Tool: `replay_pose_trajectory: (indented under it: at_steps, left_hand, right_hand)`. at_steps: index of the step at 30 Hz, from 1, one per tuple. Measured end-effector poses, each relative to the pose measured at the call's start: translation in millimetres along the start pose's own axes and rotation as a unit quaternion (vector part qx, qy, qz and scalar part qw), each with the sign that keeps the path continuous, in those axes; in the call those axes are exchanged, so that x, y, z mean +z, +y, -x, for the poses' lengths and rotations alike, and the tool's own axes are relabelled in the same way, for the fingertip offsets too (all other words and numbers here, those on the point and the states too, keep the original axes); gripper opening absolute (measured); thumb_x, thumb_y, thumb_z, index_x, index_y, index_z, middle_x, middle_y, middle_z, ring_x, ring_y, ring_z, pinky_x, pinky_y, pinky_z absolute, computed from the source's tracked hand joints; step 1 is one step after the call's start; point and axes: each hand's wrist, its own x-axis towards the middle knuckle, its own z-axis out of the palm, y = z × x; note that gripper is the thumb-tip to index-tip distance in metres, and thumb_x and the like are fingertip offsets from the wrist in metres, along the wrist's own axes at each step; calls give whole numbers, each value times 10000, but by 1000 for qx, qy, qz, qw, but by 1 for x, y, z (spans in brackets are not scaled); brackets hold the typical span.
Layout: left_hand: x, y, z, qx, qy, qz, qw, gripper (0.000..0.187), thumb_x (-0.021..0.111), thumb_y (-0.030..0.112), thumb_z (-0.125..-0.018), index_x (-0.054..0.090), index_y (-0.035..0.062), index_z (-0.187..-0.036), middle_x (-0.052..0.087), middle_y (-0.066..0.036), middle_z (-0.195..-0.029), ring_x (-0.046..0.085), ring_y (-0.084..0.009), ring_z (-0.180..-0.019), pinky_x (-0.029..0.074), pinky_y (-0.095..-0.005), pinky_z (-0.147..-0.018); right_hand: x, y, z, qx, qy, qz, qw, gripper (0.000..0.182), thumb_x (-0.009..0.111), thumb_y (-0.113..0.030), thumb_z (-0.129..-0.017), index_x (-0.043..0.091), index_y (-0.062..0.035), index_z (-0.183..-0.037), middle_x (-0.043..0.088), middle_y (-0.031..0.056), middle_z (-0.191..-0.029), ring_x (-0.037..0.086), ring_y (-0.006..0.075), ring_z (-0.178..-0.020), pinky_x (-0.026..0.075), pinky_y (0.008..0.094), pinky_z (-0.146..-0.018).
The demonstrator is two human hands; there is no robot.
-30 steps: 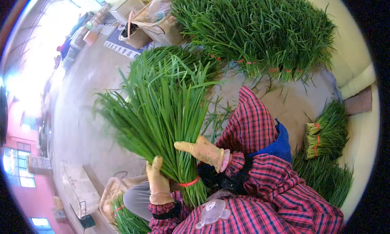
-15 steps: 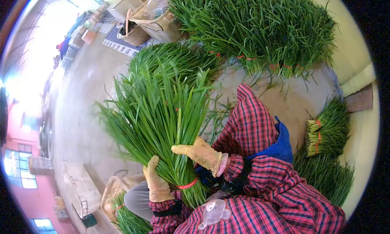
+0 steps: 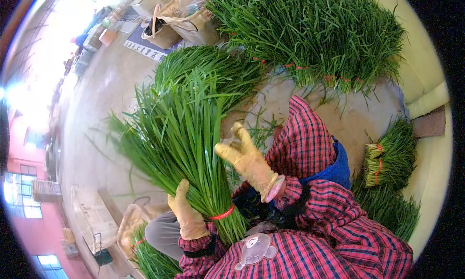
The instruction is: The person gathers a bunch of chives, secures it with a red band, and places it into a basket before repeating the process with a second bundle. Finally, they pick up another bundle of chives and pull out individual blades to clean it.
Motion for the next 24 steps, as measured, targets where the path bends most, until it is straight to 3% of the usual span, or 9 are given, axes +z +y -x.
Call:
replay_pose_trajectory:
  at_steps: [2, 3, 6, 8, 11, 14, 16, 19, 24]
  left_hand:
    - [6, 3, 3, 7, 5, 1, 1000, 440, 629, 47, -872, 541, -34, -1296, 637, -132, -1191, 647, -244, -1013, 533, -359, -913]
    - [10, 5, 5, 6, 8, 1, 1000, 440, 630, 52, -871, 544, -35, -1294, 638, -132, -1186, 646, -243, -1014, 531, -360, -914]
    - [5, 8, 5, -8, -16, -13, 1000, 478, 639, 55, -862, 522, -32, -1317, 627, -131, -1204, 639, -243, -1035, 524, -361, -927]
    - [-2, 11, 6, -20, -44, -24, 999, 517, 646, 53, -855, 496, -30, -1342, 616, -130, -1227, 632, -245, -1054, 518, -362, -938]
    - [-14, 15, 8, -44, -156, -98, 982, 849, 746, -72, -735, 338, 91, -1462, 546, -88, -1321, 579, -217, -1148, 495, -352, -987]
    - [-2, 15, 16, -36, -166, -141, 975, 883, 747, -110, -721, 324, 98, -1468, 547, -77, -1316, 578, -211, -1143, 490, -353, -988]
    - [0, 13, 16, -40, -149, -100, 983, 793, 715, -109, -757, 368, 83, -1445, 554, -78, -1310, 578, -206, -1142, 487, -338, -982]
    - [-3, 8, 15, -16, -83, -66, 994, 482, 671, -34, -812, 549, -29, -1278, 650, -101, -1182, 635, -215, -1034, 509, -343, -946]
    - [-8, 3, 11, -23, -59, -58, 996, 457, 678, -27, -809, 574, -29, -1254, 658, -103, -1168, 645, -217, -1004, 521, -348, -930]
  right_hand:
    - [8, 27, 2, -41, -79, 31, 996, 930, 765, -272, -877, 177, 43, -1524, 479, 187, -1410, 500, 229, -1274, 401, 352, -1072]
    - [11, 28, 12, -81, -84, 131, 984, 931, 779, -273, -861, 197, 15, -1528, 502, 180, -1397, 512, 225, -1259, 413, 352, -1060]
    - [14, 15, 18, -8, -164, 101, 981, 824, 767, -253, -868, 295, -31, -1506, 571, 142, -1340, 545, 213, -1217, 423, 351, -1047]
    - [12, 13, 20, -25, -170, 129, 977, 760, 753, -246, -879, 341, -27, -1479, 589, 143, -1319, 552, 211, -1208, 426, 350, -1043]
    - [12, 13, 22, -59, -185, 155, 969, 639, 722, -229, -904, 415, -21, -1426, 617, 152, -1282, 570, 214, -1188, 442, 351, -1024]
    - [12, 13, 23, -95, -190, 166, 963, 561, 692, -213, -926, 448, -16, -1392, 634, 165, -1252, 595, 221, -1163, 467, 356, -992]
    - [12, 15, 24, -115, -185, 182, 959, 540, 680, -206, -934, 453, -13, -1385, 641, 169, -1239, 609, 223, -1147, 480, 358, -974]
    - [10, 23, 23, -99, -151, 190, 965, 548, 680, -205, -935, 444, -9, -1389, 650, 174, -1217, 627, 229, -1122, 498, 357, -947]
    - [13, 27, 20, -25, -143, 60, 988, 499, 678, -183, -937, 480, -15, -1363, 637, 131, -1244, 598, 197, -1141, 478, 338, -975]
